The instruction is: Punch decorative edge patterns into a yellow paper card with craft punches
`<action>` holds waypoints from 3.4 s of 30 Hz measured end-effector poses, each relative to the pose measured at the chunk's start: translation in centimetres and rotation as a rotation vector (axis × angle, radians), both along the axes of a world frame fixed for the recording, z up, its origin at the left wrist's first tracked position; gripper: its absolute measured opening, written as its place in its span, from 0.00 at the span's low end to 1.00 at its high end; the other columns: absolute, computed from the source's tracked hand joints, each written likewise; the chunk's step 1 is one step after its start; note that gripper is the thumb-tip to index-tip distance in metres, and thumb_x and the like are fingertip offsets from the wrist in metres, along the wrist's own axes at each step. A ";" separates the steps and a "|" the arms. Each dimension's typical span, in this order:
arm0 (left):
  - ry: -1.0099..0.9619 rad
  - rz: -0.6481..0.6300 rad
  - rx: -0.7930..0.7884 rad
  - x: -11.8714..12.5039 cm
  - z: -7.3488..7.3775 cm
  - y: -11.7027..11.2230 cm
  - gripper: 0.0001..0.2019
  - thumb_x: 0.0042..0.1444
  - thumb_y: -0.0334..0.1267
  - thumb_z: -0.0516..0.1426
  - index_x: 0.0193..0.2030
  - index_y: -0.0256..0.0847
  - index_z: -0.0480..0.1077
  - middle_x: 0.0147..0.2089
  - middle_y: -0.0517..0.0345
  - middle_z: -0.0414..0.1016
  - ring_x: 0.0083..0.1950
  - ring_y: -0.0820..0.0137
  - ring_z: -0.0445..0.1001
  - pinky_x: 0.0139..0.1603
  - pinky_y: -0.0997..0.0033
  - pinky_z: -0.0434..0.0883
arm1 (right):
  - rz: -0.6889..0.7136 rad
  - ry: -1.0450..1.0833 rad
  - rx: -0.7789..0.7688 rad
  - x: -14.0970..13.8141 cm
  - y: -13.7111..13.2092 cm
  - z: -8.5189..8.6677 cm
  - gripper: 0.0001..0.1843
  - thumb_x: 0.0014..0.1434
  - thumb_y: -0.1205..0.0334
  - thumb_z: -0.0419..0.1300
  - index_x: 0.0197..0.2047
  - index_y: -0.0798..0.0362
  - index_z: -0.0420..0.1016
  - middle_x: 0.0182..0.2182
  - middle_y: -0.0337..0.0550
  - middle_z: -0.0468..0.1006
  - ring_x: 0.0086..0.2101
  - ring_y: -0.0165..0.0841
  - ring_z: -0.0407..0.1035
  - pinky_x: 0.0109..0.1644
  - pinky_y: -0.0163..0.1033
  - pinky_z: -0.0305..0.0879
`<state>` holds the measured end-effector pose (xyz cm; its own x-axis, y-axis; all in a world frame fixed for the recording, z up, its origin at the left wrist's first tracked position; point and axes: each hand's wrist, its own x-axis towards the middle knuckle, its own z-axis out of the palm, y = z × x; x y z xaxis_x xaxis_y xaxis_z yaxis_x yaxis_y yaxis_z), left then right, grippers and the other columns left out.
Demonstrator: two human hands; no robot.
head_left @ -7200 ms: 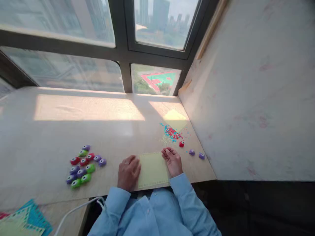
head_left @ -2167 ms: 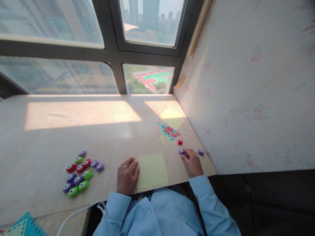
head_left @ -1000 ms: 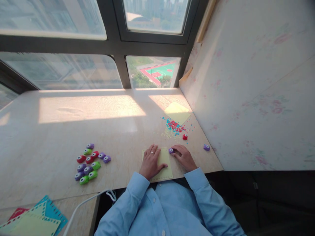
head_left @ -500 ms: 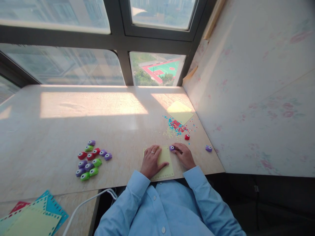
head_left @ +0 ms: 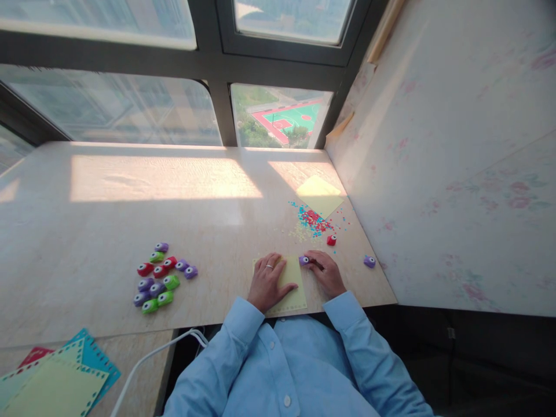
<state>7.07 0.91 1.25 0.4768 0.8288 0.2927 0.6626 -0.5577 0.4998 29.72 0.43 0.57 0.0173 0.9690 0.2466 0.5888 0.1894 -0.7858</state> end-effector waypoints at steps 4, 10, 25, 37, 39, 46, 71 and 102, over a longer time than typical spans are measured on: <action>0.016 0.005 0.003 0.0 -0.1 0.0 0.32 0.52 0.60 0.59 0.57 0.41 0.68 0.60 0.40 0.69 0.64 0.50 0.63 0.62 0.47 0.60 | 0.016 0.000 0.005 0.1 0.0 -0.1 0.12 0.59 0.59 0.59 0.45 0.45 0.80 0.44 0.45 0.81 0.46 0.39 0.74 0.53 0.50 0.70; 0.018 0.004 0.005 0.0 -0.1 -0.1 0.32 0.53 0.60 0.58 0.57 0.39 0.68 0.60 0.40 0.69 0.64 0.50 0.63 0.62 0.47 0.59 | 0.027 -0.008 0.003 0.0 -0.1 0.1 0.12 0.59 0.59 0.59 0.45 0.45 0.80 0.44 0.44 0.81 0.46 0.40 0.74 0.53 0.51 0.70; 0.021 0.002 0.006 -0.1 0.0 -0.1 0.31 0.53 0.59 0.59 0.56 0.40 0.69 0.61 0.40 0.68 0.65 0.52 0.62 0.62 0.48 0.60 | 0.084 -0.065 0.072 0.3 -0.1 -0.2 0.15 0.62 0.62 0.57 0.51 0.44 0.78 0.47 0.44 0.81 0.48 0.38 0.74 0.54 0.50 0.70; 0.067 -0.002 -0.015 0.1 0.6 -0.1 0.28 0.55 0.57 0.58 0.56 0.40 0.70 0.64 0.42 0.66 0.68 0.53 0.59 0.64 0.49 0.59 | 0.113 -0.130 0.106 0.1 -0.2 0.2 0.16 0.62 0.60 0.60 0.54 0.45 0.76 0.48 0.46 0.80 0.48 0.39 0.73 0.53 0.49 0.69; 0.078 -0.012 -0.015 0.2 0.7 0.1 0.27 0.56 0.56 0.58 0.56 0.40 0.70 0.65 0.42 0.65 0.69 0.53 0.57 0.65 0.49 0.58 | 0.096 -0.137 0.109 -0.1 -0.2 0.2 0.15 0.62 0.58 0.60 0.52 0.45 0.77 0.47 0.46 0.81 0.47 0.39 0.74 0.52 0.49 0.70; 0.118 -0.032 -0.016 1.0 0.8 1.5 0.27 0.58 0.55 0.57 0.58 0.39 0.69 0.67 0.40 0.62 0.71 0.52 0.53 0.66 0.48 0.57 | 0.066 -0.132 0.127 -0.3 -0.2 0.1 0.13 0.62 0.56 0.60 0.50 0.45 0.78 0.45 0.45 0.81 0.45 0.39 0.74 0.51 0.49 0.70; 0.124 0.008 -0.026 1.8 0.9 0.8 0.26 0.58 0.53 0.57 0.58 0.40 0.68 0.68 0.39 0.60 0.71 0.51 0.53 0.67 0.47 0.57 | -0.039 -0.066 0.103 -0.6 -0.2 0.2 0.12 0.59 0.54 0.63 0.46 0.47 0.79 0.41 0.45 0.81 0.42 0.39 0.74 0.50 0.48 0.71; 0.099 0.019 -0.038 1.7 1.0 0.2 0.25 0.60 0.51 0.55 0.61 0.42 0.67 0.69 0.41 0.59 0.71 0.52 0.53 0.67 0.45 0.58 | 0.005 -0.011 0.065 -0.5 0.0 1.4 0.10 0.59 0.57 0.63 0.44 0.47 0.81 0.37 0.45 0.79 0.36 0.36 0.74 0.40 0.41 0.75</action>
<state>8.80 1.13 2.21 0.4860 0.8475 0.2133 0.7203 -0.5267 0.4514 29.24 0.44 1.93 0.0095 0.9511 0.3088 0.5959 0.2426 -0.7656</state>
